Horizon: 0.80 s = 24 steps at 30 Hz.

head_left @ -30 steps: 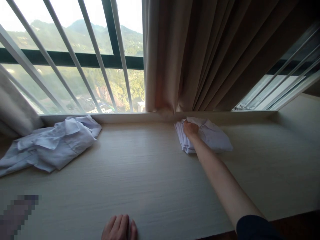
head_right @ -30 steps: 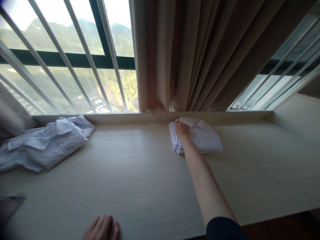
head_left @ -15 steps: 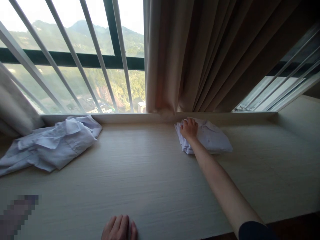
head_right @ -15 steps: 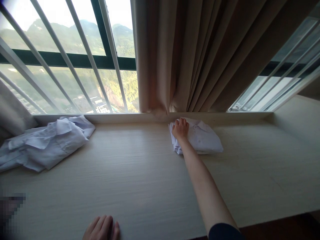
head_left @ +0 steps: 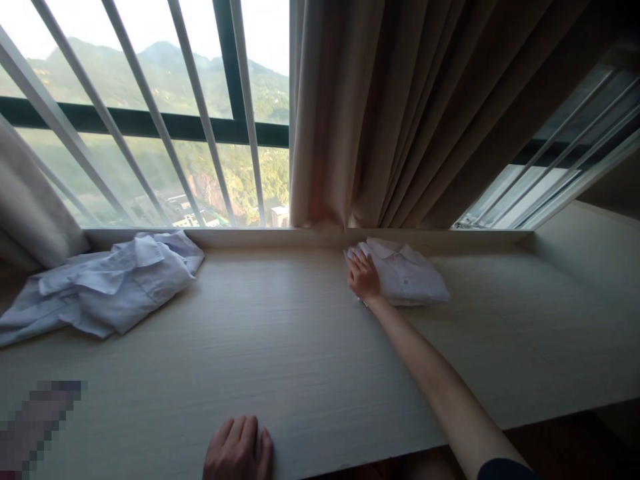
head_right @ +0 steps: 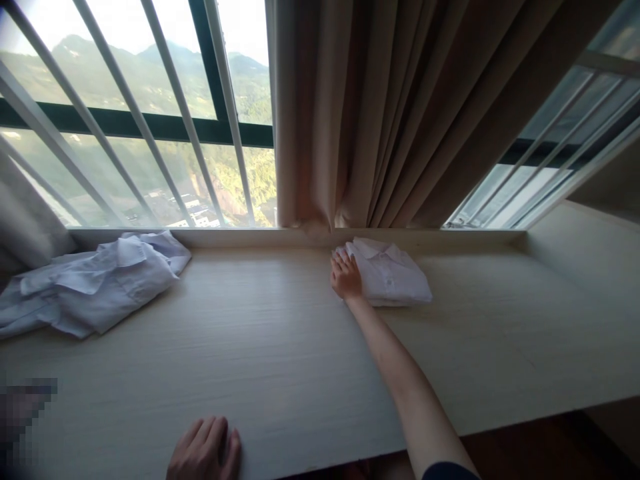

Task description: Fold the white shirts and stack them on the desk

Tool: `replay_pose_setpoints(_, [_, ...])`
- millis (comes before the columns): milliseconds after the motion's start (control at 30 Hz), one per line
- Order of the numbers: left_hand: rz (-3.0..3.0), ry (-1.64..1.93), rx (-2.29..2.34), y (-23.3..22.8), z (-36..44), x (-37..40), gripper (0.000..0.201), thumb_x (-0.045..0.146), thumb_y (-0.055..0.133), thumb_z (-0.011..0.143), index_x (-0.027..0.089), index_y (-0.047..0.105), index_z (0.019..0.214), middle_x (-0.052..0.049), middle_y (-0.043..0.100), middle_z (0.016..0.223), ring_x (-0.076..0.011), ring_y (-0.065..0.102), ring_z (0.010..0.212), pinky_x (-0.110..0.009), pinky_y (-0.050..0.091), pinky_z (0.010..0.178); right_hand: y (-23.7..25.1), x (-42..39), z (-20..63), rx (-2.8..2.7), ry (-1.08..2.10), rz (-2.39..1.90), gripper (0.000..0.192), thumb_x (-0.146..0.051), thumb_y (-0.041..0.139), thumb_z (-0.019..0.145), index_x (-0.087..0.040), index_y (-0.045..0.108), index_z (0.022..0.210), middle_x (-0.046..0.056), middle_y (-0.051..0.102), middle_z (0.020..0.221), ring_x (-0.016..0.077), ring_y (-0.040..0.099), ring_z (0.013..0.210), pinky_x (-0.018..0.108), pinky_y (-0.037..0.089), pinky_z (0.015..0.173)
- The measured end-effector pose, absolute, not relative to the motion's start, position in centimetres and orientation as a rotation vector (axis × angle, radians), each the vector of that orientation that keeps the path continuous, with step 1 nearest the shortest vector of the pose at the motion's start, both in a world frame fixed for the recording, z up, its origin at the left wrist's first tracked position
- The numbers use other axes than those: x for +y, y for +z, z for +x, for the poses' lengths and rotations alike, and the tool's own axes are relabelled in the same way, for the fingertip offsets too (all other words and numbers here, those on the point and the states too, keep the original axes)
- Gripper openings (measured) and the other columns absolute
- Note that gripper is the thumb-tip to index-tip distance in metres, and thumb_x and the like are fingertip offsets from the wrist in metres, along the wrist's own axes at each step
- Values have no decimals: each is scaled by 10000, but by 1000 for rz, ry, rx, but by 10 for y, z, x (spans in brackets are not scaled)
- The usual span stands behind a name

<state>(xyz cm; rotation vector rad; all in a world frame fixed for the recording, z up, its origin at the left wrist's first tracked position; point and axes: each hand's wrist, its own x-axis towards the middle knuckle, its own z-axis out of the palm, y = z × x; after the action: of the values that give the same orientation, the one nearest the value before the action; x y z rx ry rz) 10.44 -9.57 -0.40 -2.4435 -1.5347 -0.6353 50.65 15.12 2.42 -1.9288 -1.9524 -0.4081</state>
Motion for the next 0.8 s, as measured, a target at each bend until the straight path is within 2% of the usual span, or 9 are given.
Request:
replay_pose_setpoints(67, [-2434,-634,-1554,-4,105,-97,215,255,540,889,220,541,677,-21,535,664,-204,509,687,-358,382,708,24,136,506,-1861,-373,-2004,496,-208,394,968,-150,489,1452,111,395,1561,259,250,1491,515,167,1214])
replay_pose_setpoints(167, [-2428,-628,-1602,-1,106,-100,189,234,549,879,217,553,690,-26,542,678,-208,518,706,-358,385,711,10,107,495,-1949,-135,-1917,465,-212,371,984,-133,515,1419,114,515,1472,193,455,1365,370,308,1168])
replay_pose_setpoints(233, [-2449,-615,-1649,1,106,-102,173,214,547,876,214,558,704,-29,548,691,-211,525,720,-361,392,720,-6,83,479,-2004,-36,-1809,424,-210,350,993,-139,579,1342,100,610,1366,166,537,1273,304,360,1120])
replay_pose_setpoints(367, [-2466,-639,-1776,6,107,-112,158,197,538,874,212,561,718,-38,571,713,-220,548,751,-368,412,742,-37,34,441,-1946,-31,-1839,322,-227,411,970,-161,675,1141,93,698,1125,200,619,1062,304,431,983])
replay_pose_setpoints(500, [-2585,-792,-1982,5,95,-110,185,210,531,885,208,564,702,-26,612,720,-186,590,754,-309,428,714,-48,11,417,-1852,-67,-1952,252,-222,442,947,-175,678,1022,84,689,1027,205,624,941,291,430,845])
replay_pose_setpoints(633, [-2674,-918,-2239,16,45,-46,245,327,528,929,199,640,752,-14,676,752,-144,609,708,-253,425,680,-45,12,409,-1869,-140,-1983,210,-202,451,938,-181,652,995,81,683,973,206,626,883,294,400,796])
replay_pose_setpoints(733, [-2240,-826,-2450,44,-13,38,307,396,521,948,166,701,855,-60,722,858,-175,624,794,-267,409,722,-43,14,407,-1882,-185,-2012,189,-192,448,938,-185,634,971,75,678,932,208,627,845,300,388,766])
replay_pose_setpoints(800, [-2010,-706,-2478,67,-49,92,306,371,528,954,127,712,941,-90,731,958,-177,614,837,-259,396,733,-43,14,406,-1883,-196,-2024,178,-185,447,935,-190,624,953,73,678,919,208,629,834,301,387,758])
